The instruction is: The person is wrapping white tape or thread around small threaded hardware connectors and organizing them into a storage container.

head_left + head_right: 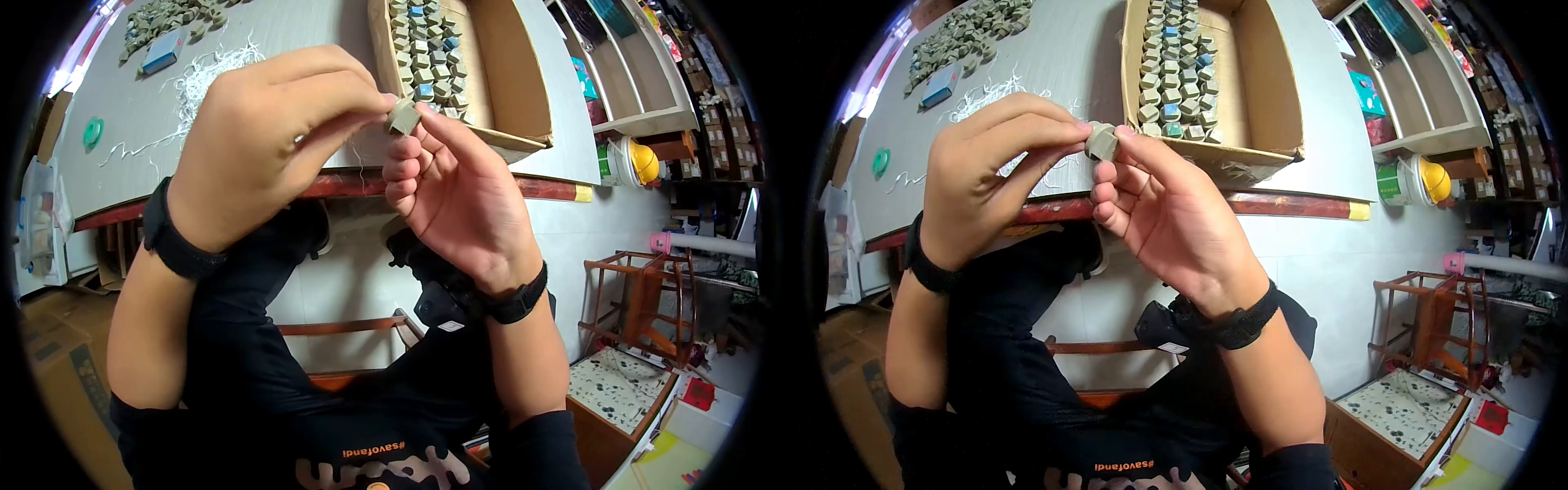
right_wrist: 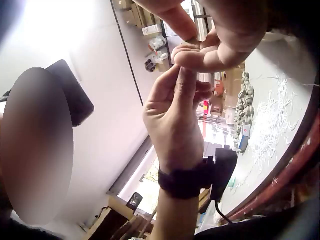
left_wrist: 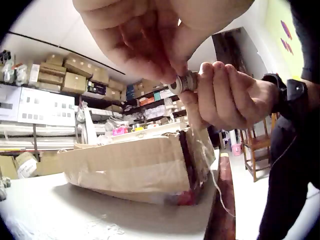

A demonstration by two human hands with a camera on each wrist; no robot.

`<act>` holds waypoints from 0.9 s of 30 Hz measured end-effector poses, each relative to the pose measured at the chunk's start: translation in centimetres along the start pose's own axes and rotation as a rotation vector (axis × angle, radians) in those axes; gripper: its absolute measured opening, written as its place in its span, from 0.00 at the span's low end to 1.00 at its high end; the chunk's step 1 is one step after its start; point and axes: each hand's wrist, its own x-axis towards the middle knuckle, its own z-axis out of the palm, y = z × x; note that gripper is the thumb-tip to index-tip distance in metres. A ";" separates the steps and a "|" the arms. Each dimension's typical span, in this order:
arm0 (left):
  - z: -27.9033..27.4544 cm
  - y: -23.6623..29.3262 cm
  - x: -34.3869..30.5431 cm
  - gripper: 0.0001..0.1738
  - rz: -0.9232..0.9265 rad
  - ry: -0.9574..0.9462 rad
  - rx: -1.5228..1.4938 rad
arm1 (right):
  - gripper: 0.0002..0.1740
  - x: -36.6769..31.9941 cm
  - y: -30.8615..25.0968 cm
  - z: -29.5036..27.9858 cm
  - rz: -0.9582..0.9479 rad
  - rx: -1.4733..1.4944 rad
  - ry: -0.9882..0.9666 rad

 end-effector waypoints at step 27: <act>0.5 1.6 -0.1 0.14 0.028 -0.007 0.083 | 0.11 -1.3 -0.9 0.6 0.034 0.009 0.032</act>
